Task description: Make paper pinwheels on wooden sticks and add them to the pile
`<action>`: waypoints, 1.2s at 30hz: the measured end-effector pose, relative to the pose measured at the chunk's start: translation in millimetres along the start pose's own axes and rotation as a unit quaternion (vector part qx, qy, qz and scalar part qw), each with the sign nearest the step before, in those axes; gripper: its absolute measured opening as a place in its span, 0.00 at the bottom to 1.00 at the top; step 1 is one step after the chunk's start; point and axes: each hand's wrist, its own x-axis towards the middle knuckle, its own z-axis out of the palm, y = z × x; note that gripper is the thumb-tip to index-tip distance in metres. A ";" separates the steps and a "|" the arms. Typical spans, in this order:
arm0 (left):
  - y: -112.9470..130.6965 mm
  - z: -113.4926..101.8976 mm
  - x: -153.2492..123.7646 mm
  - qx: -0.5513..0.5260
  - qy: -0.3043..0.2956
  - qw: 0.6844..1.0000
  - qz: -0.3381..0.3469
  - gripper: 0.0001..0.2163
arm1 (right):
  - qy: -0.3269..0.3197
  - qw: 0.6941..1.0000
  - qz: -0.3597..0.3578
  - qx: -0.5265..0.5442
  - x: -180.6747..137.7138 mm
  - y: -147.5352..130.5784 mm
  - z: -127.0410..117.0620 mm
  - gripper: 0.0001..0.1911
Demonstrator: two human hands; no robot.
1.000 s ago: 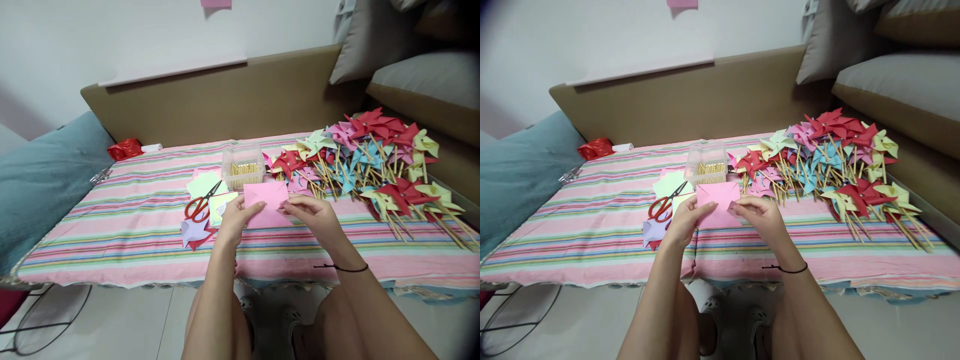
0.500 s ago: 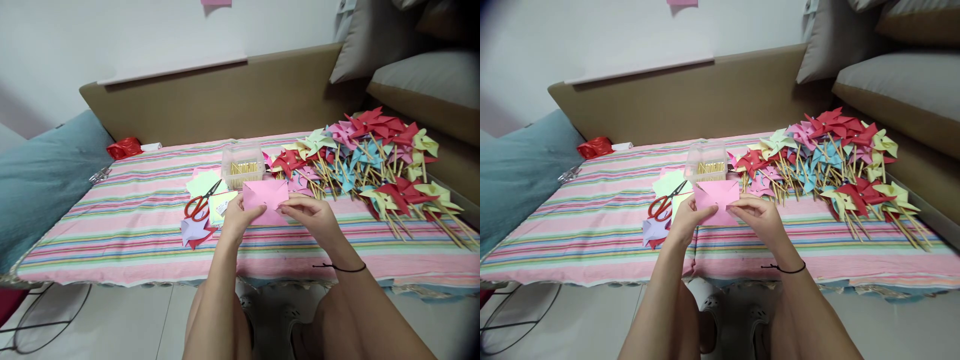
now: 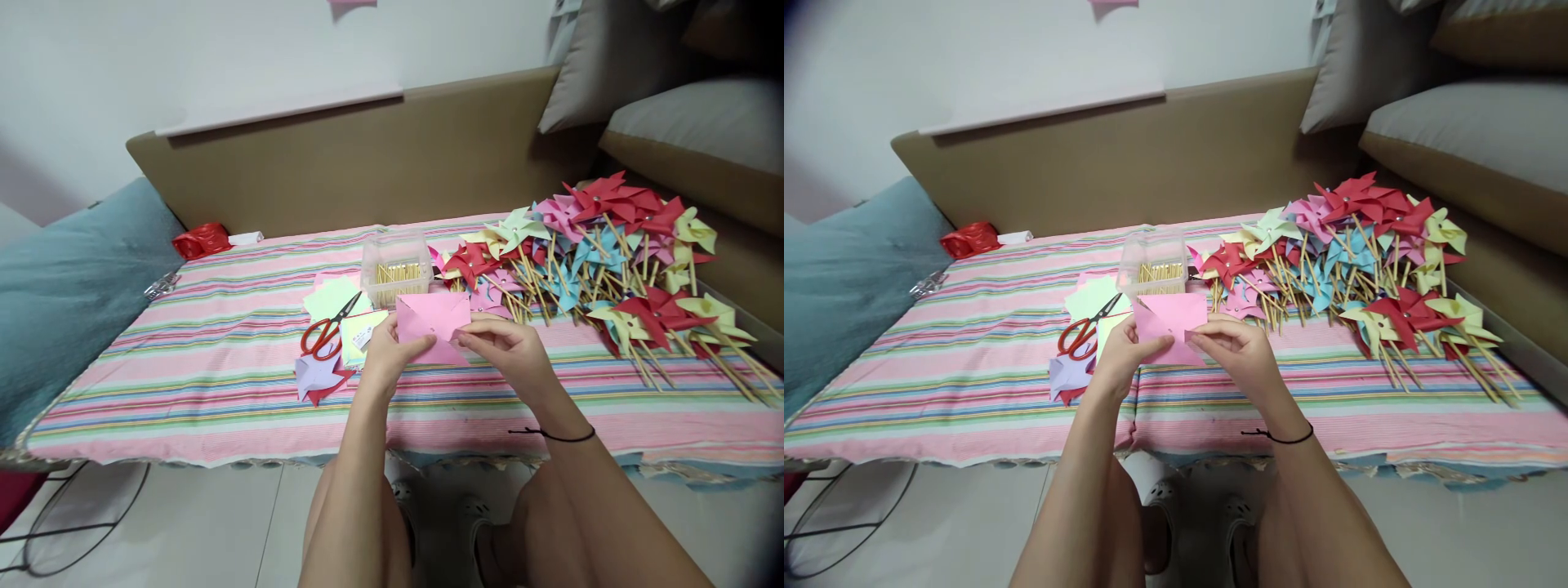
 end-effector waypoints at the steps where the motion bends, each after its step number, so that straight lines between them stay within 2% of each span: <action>1: 0.0 -0.1 0.1 -0.002 0.002 1.000 -0.001 0.19 | -0.002 1.000 0.002 0.002 0.0 0.1 -0.1 0.07; 8: -0.6 0.1 0.2 -0.009 0.002 1.000 0.002 0.19 | -0.015 1.000 0.018 0.012 0.1 4.5 -0.2 0.08; 12: -1.9 0.8 0.1 -0.004 -0.001 1.000 0.004 0.19 | 0.009 1.000 0.029 0.007 0.0 5.1 3.9 0.10; 17: -1.2 1.4 0.6 0.004 0.000 1.000 0.002 0.20 | 0.069 0.995 0.057 0.054 -0.9 6.9 13.9 0.11; 20: 0.5 1.9 0.9 0.001 -0.001 1.000 -0.007 0.20 | 0.093 0.994 0.047 0.038 -1.6 9.9 18.5 0.11; 24: 2.4 2.6 0.1 -0.003 0.000 1.000 -0.024 0.19 | 0.105 0.994 0.020 -0.007 -2.5 13.3 20.8 0.10; 28: 3.3 2.9 -1.2 0.008 0.000 1.000 -0.027 0.17 | 0.114 0.993 0.023 -0.011 -2.5 14.6 21.2 0.09; 36: 3.6 3.9 -1.2 -0.006 -0.002 0.999 -0.034 0.23 | 0.117 0.992 0.045 0.002 -2.3 14.8 22.0 0.09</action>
